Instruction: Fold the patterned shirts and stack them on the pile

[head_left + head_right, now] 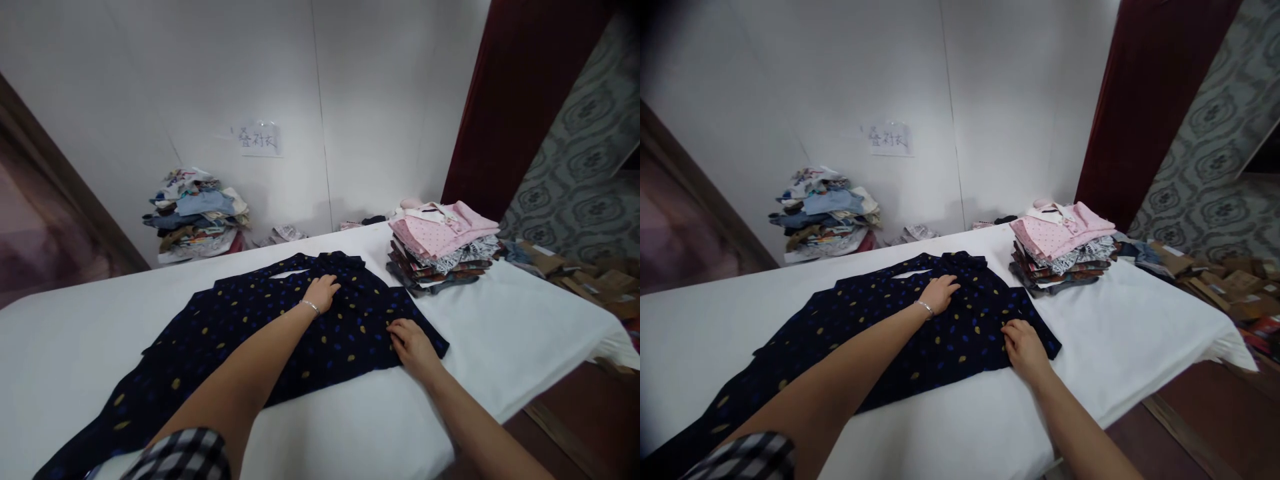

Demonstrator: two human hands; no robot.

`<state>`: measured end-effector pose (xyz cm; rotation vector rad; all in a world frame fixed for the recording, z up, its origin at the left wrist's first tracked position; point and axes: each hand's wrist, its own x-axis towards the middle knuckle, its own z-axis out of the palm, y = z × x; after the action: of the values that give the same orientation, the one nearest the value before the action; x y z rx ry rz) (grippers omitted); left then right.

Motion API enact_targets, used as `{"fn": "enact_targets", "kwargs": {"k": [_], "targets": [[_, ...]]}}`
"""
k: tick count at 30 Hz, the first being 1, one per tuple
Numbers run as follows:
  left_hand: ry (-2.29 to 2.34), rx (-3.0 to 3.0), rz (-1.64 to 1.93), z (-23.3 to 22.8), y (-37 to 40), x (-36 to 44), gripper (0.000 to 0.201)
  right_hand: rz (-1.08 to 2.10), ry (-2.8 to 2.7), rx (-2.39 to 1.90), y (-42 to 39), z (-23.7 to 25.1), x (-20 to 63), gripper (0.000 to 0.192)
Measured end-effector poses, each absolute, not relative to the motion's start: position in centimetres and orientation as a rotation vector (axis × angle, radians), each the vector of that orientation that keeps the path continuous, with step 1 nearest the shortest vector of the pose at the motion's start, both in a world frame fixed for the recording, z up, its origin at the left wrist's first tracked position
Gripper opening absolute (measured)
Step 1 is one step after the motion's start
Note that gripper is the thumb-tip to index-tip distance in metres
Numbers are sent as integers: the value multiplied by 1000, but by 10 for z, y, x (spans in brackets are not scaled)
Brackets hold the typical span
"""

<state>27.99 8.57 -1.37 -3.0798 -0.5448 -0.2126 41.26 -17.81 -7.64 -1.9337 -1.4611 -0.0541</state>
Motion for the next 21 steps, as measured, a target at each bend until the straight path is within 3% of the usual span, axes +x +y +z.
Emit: {"fn": "enact_targets", "kwargs": {"k": [3,10,16,19,21], "targets": [[-587,-3069,-234,-4,98,299,26,-31,-1410,-1926,-177,-77,414,34],[-714,-3051,-328,59,111,322,32,6,-1377,-1957,-177,-75,414,35],[-191,-2930,-13,106,107,291,48,-1,-1366,-2006,-176,-74,415,38],[-177,-2838,113,114,112,264,23,-17,-1364,-2030,-176,-73,416,38],[-299,-2790,110,116,118,247,19,-23,-1359,-2038,-176,-73,416,38]]}}
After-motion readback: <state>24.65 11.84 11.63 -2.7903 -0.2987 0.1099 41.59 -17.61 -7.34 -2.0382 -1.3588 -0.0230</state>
